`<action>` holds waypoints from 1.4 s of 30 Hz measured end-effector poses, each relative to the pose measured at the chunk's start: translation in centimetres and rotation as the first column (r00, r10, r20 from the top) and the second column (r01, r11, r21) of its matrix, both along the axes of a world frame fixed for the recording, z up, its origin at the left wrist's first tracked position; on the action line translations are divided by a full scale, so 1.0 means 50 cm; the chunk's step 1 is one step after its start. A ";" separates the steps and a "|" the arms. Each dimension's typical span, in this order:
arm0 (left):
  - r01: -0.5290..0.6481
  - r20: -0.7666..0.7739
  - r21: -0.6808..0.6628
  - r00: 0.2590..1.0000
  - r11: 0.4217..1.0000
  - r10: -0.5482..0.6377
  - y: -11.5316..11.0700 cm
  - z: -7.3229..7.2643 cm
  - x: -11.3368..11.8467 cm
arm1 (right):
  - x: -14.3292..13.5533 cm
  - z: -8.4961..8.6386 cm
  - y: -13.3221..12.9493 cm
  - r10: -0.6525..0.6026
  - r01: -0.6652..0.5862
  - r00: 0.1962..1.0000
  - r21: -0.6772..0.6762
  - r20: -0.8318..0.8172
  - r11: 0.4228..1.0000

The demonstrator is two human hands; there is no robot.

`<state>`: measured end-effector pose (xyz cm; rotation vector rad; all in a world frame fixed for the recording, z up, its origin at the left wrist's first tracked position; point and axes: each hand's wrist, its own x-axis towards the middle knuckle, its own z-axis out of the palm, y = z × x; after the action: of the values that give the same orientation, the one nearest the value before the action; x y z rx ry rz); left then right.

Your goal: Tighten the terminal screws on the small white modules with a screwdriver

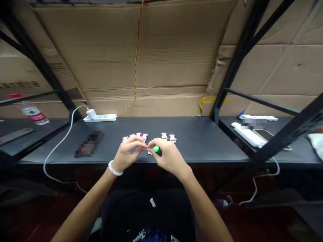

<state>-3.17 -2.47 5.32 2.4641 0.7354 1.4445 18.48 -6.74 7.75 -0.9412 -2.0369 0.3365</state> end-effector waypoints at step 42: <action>0.027 -0.278 -0.238 0.956 0.971 -0.094 0.075 -0.090 0.001 | -0.015 -0.080 0.075 -0.145 0.224 0.876 -0.122 0.460 0.967</action>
<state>-3.10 1.29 0.84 2.5113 0.8203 0.9270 17.73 -2.98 3.76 -1.4185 -2.3320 0.2031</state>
